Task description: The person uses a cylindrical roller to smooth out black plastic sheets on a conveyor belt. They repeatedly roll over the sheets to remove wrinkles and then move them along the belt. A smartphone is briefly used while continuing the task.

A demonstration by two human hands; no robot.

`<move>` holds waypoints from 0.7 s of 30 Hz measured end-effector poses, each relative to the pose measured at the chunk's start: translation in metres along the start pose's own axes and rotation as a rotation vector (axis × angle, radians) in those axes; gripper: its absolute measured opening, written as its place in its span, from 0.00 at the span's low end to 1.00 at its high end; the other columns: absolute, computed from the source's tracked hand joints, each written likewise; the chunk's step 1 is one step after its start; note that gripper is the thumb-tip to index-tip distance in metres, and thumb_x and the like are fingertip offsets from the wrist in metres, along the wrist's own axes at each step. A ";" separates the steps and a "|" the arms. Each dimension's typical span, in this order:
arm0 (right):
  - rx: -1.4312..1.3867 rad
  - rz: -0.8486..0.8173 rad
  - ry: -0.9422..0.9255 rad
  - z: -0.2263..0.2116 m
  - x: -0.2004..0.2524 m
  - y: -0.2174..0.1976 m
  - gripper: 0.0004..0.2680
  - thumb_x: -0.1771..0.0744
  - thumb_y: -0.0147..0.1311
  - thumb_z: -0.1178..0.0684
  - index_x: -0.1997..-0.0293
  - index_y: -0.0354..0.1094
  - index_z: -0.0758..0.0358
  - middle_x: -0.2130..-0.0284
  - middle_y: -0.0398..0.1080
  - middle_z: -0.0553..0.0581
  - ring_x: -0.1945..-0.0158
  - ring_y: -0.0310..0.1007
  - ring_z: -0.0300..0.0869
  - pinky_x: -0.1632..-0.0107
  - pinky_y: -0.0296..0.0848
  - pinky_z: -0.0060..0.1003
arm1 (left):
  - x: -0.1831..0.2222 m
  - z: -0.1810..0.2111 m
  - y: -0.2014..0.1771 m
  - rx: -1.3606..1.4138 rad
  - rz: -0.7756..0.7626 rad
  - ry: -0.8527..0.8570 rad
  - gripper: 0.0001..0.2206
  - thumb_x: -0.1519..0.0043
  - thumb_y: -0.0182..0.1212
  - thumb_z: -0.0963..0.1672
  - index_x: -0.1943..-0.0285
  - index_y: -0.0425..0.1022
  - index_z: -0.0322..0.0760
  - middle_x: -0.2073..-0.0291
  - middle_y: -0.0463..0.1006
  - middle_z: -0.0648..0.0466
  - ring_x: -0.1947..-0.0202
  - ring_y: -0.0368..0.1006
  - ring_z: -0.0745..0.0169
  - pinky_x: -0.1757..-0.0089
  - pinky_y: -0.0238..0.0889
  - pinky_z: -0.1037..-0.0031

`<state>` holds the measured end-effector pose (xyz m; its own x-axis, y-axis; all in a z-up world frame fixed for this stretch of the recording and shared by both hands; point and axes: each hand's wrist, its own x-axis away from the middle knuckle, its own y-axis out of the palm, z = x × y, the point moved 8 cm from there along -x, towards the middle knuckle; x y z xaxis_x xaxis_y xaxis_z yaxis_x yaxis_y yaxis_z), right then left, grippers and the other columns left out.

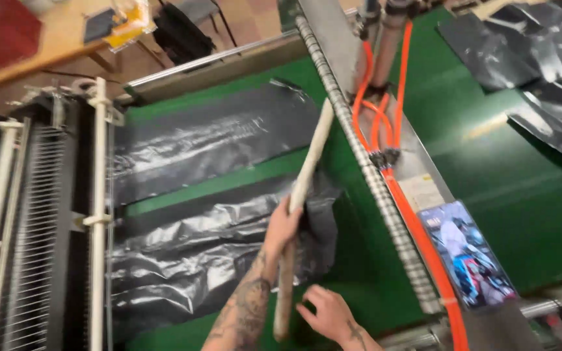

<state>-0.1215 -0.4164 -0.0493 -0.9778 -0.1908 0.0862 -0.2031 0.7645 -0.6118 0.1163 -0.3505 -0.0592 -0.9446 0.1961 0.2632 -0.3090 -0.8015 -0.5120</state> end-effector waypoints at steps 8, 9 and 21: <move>-0.035 0.213 -0.063 -0.016 -0.001 -0.028 0.09 0.33 0.58 0.49 0.54 0.72 0.62 0.53 0.71 0.57 0.49 0.74 0.49 0.51 0.77 0.46 | 0.088 0.011 -0.108 0.226 -0.077 -0.241 0.27 0.42 0.59 0.49 0.31 0.73 0.44 0.47 0.80 0.59 0.52 0.72 0.69 0.50 0.61 0.77; 0.000 0.063 0.007 -0.017 -0.005 -0.022 0.13 0.32 0.56 0.46 0.47 0.69 0.62 0.47 0.67 0.57 0.44 0.68 0.50 0.46 0.72 0.48 | 0.105 -0.007 -0.130 0.106 -0.047 -0.253 0.27 0.41 0.59 0.50 0.30 0.71 0.47 0.45 0.80 0.59 0.51 0.73 0.67 0.49 0.62 0.75; 0.429 -0.042 0.121 0.024 -0.020 0.011 0.23 0.33 0.56 0.40 0.34 0.60 0.63 0.35 0.59 0.63 0.29 0.51 0.58 0.31 0.46 0.66 | 0.330 -0.284 -0.177 -0.477 0.592 0.011 0.36 0.44 0.64 0.45 0.22 0.64 0.39 0.59 0.71 0.35 0.63 0.71 0.34 0.55 0.67 0.57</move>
<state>-0.1032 -0.4192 -0.0761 -0.9734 -0.1232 0.1934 -0.2279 0.4284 -0.8744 -0.1726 0.0167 -0.1140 -0.9678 -0.1831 -0.1729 0.2383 -0.4440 -0.8638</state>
